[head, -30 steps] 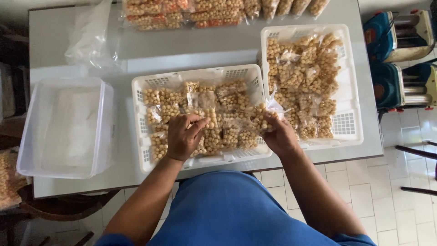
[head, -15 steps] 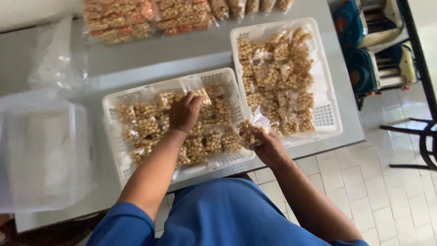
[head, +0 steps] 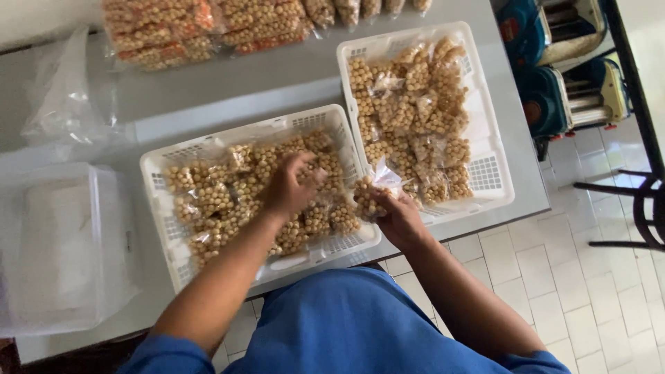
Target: The person organizes small plastic bags of round beige food items by picking them up from a table and placing them into white plastic baskets.
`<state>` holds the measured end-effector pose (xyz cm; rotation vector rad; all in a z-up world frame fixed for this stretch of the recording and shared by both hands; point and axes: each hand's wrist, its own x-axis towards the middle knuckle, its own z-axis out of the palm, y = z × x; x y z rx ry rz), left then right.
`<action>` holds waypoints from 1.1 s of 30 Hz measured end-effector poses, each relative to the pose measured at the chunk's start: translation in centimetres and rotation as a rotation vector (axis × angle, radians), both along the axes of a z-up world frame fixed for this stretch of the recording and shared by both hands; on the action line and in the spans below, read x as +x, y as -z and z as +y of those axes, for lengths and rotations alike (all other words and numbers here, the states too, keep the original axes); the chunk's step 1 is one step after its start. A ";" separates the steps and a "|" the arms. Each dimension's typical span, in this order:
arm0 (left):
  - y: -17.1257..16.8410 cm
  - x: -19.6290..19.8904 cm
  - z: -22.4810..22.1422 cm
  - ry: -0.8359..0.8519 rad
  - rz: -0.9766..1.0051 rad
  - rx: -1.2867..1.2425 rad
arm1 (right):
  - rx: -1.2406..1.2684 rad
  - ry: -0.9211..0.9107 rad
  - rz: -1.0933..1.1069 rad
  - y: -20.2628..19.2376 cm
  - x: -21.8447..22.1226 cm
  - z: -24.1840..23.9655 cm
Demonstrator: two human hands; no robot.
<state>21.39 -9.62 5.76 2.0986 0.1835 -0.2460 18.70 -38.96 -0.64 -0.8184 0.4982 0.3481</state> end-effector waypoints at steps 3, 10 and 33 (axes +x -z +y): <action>-3.0 -4.3 -2.7 0.002 0.224 -0.311 | 0.029 -0.037 0.002 -0.9 0.6 3.5; 5.0 -10.2 -1.1 -0.285 0.041 -0.528 | -0.166 -0.323 -0.004 -0.5 -1.1 7.5; 14.8 -1.0 4.3 0.104 -0.836 0.622 | -0.275 -0.107 -0.035 2.0 -5.3 2.5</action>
